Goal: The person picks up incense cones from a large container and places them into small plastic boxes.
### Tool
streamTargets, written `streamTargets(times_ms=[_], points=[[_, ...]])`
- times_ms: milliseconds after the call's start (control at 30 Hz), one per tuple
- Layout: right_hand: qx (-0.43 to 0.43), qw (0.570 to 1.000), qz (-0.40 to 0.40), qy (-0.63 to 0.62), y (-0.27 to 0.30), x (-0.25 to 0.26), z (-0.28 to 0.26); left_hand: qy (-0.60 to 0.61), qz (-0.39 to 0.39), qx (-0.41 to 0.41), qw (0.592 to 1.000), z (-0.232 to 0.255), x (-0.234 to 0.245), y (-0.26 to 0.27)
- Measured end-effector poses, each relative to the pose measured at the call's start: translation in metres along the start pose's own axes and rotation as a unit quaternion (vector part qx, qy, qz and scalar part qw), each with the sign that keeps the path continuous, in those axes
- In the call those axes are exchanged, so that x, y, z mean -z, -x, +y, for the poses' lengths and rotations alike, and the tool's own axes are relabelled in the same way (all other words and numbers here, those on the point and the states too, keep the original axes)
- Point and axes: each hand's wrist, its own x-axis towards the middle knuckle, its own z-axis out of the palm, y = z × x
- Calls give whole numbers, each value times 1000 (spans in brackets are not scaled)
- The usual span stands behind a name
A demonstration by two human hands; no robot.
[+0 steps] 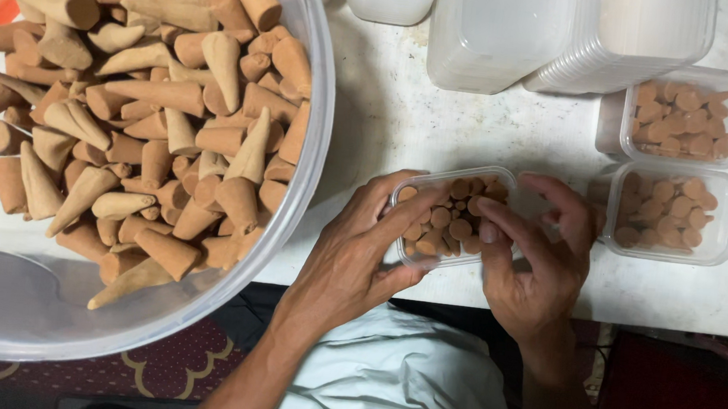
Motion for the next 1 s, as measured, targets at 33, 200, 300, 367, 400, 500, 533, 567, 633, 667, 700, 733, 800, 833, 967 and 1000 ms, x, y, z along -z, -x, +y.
streamTargets(times_ms=[33, 200, 300, 367, 400, 500, 533, 567, 633, 667, 700, 733, 800, 833, 967, 1000], points=[[2, 1000, -1, -1, -3, 2, -6, 0, 2, 1, 1000, -2, -2, 2], [101, 992, -69, -18, -37, 13, -32, 36, 31, -4, 999, -9, -7, 7], [102, 991, -83, 32, -33, 1, -34, 56, 24, 24, 998, -6, -5, 7], [104, 990, -81, 48, -35, 1, -31, 46, 28, 5, 999, -11, -6, 8], [106, 989, -79, 63, -35, 0, -29, 34, 31, -13, 999, -13, -7, 9], [104, 989, -90, 54, -32, 0, -32, 50, 46, -30, 997, -16, -8, 9], [103, 989, -91, 54, -34, 0, -31, 51, 46, -30, 997, -16, -7, 9], [99, 990, -95, 44, -36, 0, -29, 50, 43, -31, 997, -15, -5, 9], [90, 990, -97, 39, -35, 6, -24, 52, 35, -36, 997, -13, -2, 10], [52, 995, -84, -27, -35, 11, -19, 72, 26, -36, 996, -12, 0, 9], [14, 993, -70, -93, -36, 16, -14, 93, 17, -37, 995, -11, 2, 8], [11, 994, -68, -90, -33, 15, -14, 95, 14, -39, 995, -10, 5, 8], [-147, 957, -61, -242, -27, 15, -14, 110, -3, -24, 994, -8, 9, 5], [-150, 958, -56, -240, -25, 15, -13, 110, -7, -27, 994, -7, 10, 4], [-231, 941, -91, -229, -19, 11, -11, 99, 3, -17, 995, -3, 8, 3], [-248, 941, -90, -212, -21, 7, -10, 86, 8, -12, 996, -2, 9, 2]])
